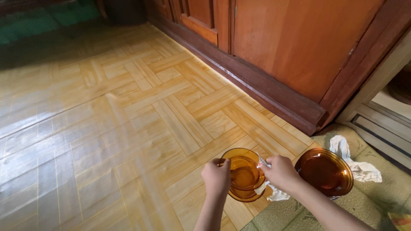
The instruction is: The person wipes glass bowls with a tissue, places them inside a glass cabinet, and slides the cabinet doors shut.
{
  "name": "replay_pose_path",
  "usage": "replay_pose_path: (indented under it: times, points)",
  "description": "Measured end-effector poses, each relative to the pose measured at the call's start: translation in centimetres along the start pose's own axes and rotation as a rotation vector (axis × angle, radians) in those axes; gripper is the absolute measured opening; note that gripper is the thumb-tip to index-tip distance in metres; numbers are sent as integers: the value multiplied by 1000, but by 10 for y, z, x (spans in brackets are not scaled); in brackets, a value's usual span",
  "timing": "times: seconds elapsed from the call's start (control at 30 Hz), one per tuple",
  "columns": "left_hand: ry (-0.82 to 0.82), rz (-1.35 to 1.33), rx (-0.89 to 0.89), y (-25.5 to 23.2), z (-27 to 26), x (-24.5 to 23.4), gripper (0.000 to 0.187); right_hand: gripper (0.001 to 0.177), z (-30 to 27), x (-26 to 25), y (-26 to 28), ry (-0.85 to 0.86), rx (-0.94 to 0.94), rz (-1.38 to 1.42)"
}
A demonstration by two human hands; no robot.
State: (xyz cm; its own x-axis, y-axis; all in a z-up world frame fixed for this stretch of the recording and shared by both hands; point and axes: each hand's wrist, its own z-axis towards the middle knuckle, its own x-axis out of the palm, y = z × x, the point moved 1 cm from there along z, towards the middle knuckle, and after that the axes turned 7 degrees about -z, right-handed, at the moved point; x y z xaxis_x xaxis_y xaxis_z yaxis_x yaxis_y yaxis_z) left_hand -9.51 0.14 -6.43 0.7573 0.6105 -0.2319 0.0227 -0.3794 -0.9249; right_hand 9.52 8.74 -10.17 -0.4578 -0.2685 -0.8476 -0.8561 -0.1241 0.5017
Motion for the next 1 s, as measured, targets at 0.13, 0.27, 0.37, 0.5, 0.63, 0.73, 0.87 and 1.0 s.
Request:
replay_pose_path:
  times: [0.13, 0.27, 0.37, 0.5, 0.63, 0.73, 0.87, 1.0]
  points:
    - [234, -550, -162, 9, 11, 8, 22, 29, -6, -13, 16, 52, 47, 44]
    - [181, -467, -136, 8, 10, 11, 23, 28, -5, -18, 21, 90, 70, 73]
    - [93, -163, -38, 0, 3, 7, 21, 30, -7, -16, 15, 103, 101, 93]
    - [-65, 234, 87, -10, -10, -5, 17, 31, -5, -8, 4, 72, 82, 13]
    - [-100, 315, 8, -16, -17, -9, 17, 28, -2, 2, -3, 52, 56, -94]
    - [-104, 319, 13, -12, -15, -9, 19, 28, -3, 6, -2, 71, 79, -128]
    - [-108, 317, 50, 1, -8, -4, 14, 27, -5, 8, 2, 102, 100, -155]
    - [-137, 288, 78, 11, -5, -2, 13, 28, -4, 9, 8, 86, 111, -197]
